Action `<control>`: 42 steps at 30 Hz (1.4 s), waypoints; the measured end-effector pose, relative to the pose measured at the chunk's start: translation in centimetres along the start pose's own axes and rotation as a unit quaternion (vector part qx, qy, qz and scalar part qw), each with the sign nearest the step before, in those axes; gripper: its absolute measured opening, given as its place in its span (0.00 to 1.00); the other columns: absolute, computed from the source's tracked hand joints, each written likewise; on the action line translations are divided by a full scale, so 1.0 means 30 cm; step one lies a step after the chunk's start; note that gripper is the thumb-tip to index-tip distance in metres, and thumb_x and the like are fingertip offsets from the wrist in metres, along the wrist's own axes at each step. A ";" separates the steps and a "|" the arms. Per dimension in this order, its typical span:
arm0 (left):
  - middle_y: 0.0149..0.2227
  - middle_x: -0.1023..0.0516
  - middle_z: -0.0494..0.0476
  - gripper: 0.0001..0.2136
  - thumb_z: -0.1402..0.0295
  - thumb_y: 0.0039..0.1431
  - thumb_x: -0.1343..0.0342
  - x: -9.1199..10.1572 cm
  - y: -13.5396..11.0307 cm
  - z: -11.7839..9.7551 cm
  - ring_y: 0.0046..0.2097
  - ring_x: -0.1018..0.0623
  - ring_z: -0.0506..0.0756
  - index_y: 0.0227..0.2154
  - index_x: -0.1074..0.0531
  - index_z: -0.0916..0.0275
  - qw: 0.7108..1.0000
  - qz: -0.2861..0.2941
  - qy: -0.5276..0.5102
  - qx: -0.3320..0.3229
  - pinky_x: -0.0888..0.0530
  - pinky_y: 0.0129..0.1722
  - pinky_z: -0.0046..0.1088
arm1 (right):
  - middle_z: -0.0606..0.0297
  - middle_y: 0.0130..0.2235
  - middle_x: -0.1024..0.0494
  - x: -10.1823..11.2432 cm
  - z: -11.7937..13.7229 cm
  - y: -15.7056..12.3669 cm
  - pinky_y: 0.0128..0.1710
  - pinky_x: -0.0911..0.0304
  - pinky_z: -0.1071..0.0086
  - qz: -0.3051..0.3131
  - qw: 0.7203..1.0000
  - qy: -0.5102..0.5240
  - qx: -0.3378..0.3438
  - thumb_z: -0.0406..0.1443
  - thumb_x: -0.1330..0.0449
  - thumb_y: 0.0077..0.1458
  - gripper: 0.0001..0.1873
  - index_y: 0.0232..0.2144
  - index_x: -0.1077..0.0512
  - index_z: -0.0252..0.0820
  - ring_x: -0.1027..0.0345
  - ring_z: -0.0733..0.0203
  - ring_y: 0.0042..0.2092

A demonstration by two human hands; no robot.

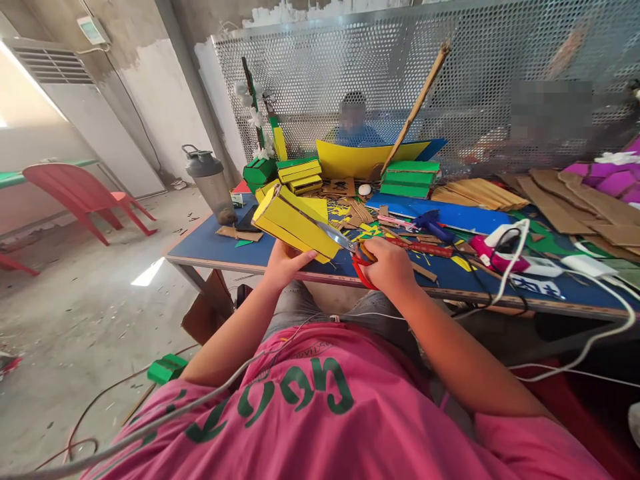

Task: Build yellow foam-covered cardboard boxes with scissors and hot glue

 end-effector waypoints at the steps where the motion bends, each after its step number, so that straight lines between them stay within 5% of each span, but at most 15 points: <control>1: 0.51 0.09 0.63 0.34 0.52 0.47 0.13 0.002 0.000 0.002 0.55 0.09 0.67 0.51 0.22 0.59 1.000 -0.002 0.000 0.003 0.11 0.59 0.51 | 0.57 0.35 0.20 0.001 0.000 0.001 0.37 0.49 0.60 -0.001 1.000 -0.005 -0.002 0.40 0.39 0.67 0.14 0.28 0.34 0.48 0.31 0.51 0.37; 18: 0.54 0.09 0.63 0.39 0.46 0.42 0.13 0.020 0.014 0.015 0.55 0.09 0.68 0.52 0.21 0.58 0.999 -0.032 -0.017 -0.009 0.10 0.57 0.49 | 0.62 0.30 0.25 -0.019 -0.040 0.015 0.36 0.46 0.61 0.008 0.996 0.084 -0.011 0.42 0.34 0.59 0.17 0.26 0.39 0.50 0.33 0.53 0.33; 42: 0.54 0.08 0.64 0.35 0.53 0.46 0.13 -0.021 0.001 0.012 0.55 0.09 0.68 0.53 0.21 0.59 1.000 0.019 -0.013 -0.002 0.10 0.57 0.48 | 0.56 0.36 0.18 0.019 0.010 -0.001 0.37 0.47 0.60 0.003 1.000 -0.016 -0.001 0.39 0.37 0.65 0.11 0.29 0.31 0.48 0.27 0.50 0.39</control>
Point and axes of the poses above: each hand's wrist, its own y-axis towards the middle knuckle, its own x-axis out of the back of the hand, z = x × y, the point moved 10 cm from there along y, towards the middle knuckle
